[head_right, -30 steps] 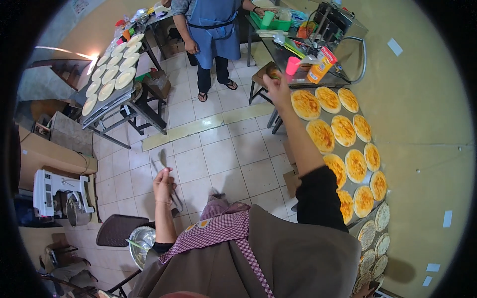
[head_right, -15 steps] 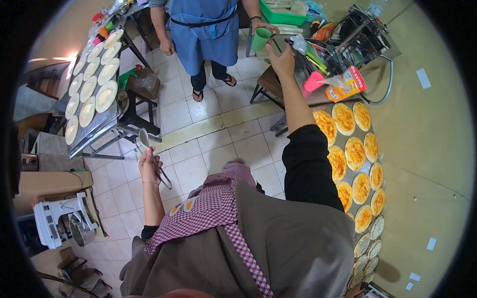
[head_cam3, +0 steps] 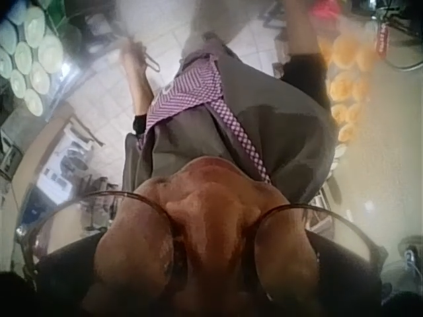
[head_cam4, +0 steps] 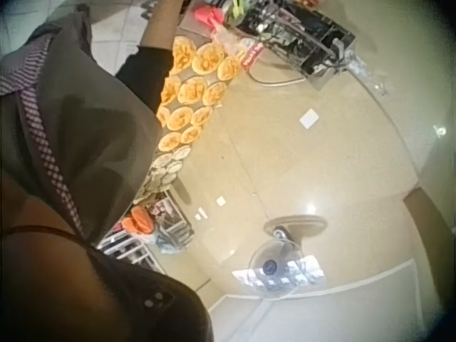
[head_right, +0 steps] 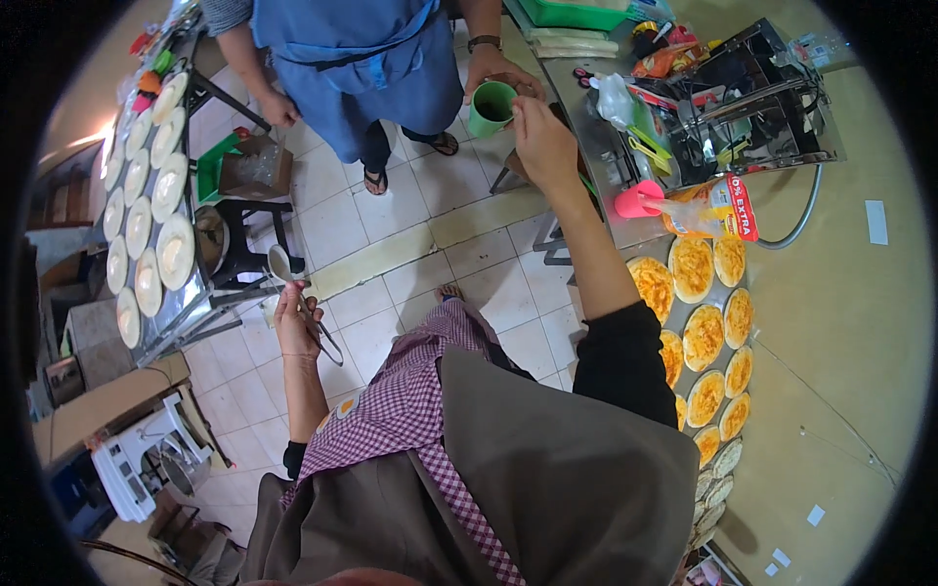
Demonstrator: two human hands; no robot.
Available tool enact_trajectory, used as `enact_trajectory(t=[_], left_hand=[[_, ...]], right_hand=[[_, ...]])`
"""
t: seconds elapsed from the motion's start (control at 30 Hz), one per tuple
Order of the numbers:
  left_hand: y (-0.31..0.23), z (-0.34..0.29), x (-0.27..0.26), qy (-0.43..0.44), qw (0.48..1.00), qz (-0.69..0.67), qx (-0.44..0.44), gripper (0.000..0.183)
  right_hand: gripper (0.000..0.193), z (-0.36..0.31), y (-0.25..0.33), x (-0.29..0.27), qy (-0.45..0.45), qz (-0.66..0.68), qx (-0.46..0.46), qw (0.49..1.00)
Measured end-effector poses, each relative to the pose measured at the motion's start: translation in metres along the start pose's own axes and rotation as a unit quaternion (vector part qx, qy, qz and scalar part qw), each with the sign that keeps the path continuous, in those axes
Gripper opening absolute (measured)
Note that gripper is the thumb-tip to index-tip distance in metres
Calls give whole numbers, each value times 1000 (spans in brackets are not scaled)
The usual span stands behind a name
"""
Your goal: The recorder washes various kitchen utensils and bowls in a sink after handling food preparation.
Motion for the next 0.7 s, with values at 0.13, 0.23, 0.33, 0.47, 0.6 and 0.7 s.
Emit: enact_trajectory(t=[0.13, 0.23, 0.33, 0.47, 0.6, 0.7], left_hand=[[14, 47, 31, 15, 999, 18, -40, 23], [31, 78, 59, 21, 997, 31, -74, 24], [43, 95, 96, 31, 996, 31, -83, 25], [55, 100, 141, 52, 990, 61, -112, 27], [72, 122, 162, 74, 986, 48, -142, 25], [87, 126, 179, 88, 972, -54, -213, 22]], right_hand=[[18, -6, -8, 2, 22, 32, -4, 999], [16, -7, -11, 6, 20, 15, -1, 1000], [18, -9, -14, 2, 10, 3, -10, 1000], [23, -10, -19, -12, -27, 24, -23, 999], [22, -14, -17, -21, -54, 60, -35, 996], [17, -22, -9, -33, -86, 89, -34, 992]])
Point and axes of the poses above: each hand's wrist, its own z-axis towards the middle knuckle, its own x-axis out of the palm, y = z × x, the point moved 8 cm from there along z, towards the middle knuckle, and after that the axes turned 3 degrees about -z, right-handed, at the moved point
